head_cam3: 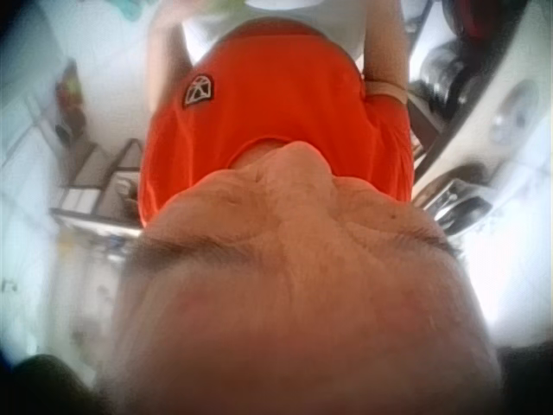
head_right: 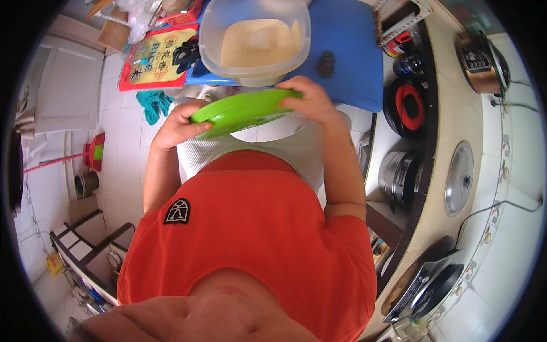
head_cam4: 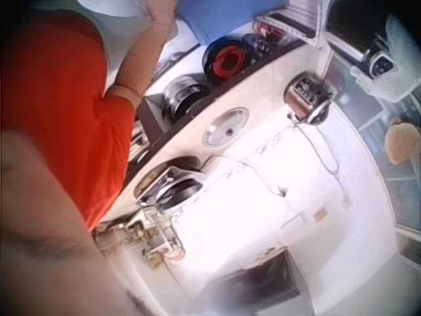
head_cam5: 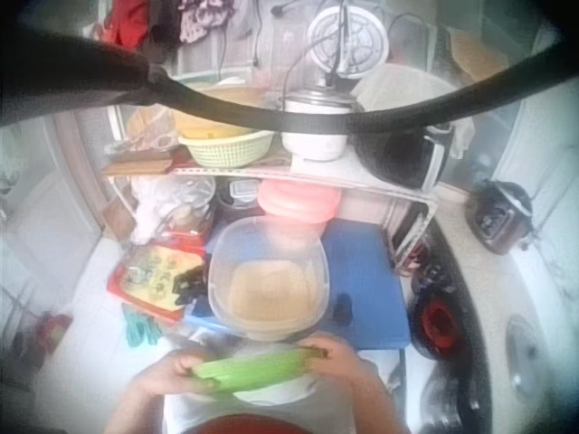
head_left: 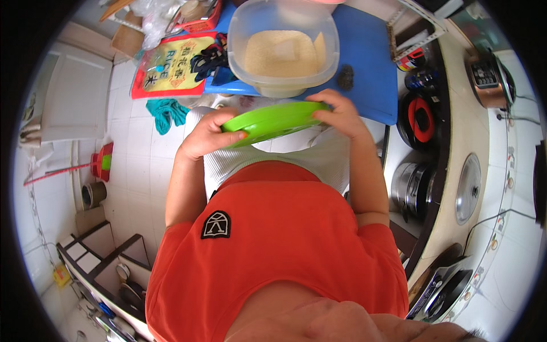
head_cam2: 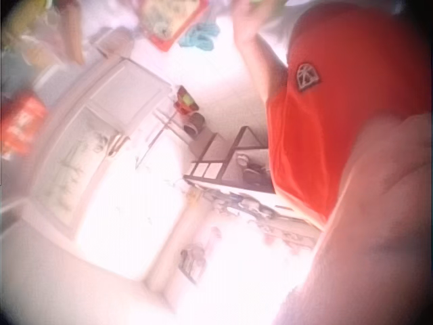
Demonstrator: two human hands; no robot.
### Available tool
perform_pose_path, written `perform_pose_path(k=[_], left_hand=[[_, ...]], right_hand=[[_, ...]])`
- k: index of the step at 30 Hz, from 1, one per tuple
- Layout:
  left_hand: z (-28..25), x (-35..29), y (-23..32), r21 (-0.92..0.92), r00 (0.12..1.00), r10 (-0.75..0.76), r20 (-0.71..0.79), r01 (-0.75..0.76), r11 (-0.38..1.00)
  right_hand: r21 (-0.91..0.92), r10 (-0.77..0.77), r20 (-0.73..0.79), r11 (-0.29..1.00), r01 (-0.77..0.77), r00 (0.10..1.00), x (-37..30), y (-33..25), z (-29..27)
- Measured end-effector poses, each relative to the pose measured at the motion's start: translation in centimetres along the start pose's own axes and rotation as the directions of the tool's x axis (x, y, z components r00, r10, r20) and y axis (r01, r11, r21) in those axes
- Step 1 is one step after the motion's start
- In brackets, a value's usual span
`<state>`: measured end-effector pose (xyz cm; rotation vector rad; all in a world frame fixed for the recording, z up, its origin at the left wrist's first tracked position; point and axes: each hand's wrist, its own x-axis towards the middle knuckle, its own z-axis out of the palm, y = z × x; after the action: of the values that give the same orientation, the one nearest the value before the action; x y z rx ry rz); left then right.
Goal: The person scrubs the exterior of a large plastic container with a green lid using a steel wool pad. They then wipe the container with a cloth and scrub the lid separately before placing it back on the container.
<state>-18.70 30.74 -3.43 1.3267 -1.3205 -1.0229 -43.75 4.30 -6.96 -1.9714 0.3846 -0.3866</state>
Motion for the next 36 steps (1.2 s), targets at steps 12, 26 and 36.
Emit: perform_pose_path(k=[12,26,36], left_hand=[[1.7,-3.0,1.1,-0.288,0.937,-0.284,-0.204,0.219,0.932],[0.7,-2.0,-0.2,-0.098,0.934,-0.23,-0.274,0.211,0.973],[-0.7,-2.7,1.1,-0.093,0.965,-0.144,-0.221,0.127,0.988]], right_hand=[[-0.607,0.256,-0.38,0.656,-0.449,0.889,5.4,18.2,-4.8],[-0.456,0.425,-0.511,0.603,-0.655,0.747,5.5,16.9,-2.9],[0.599,0.57,-0.448,0.763,-0.242,0.689,5.6,11.2,-4.1]])
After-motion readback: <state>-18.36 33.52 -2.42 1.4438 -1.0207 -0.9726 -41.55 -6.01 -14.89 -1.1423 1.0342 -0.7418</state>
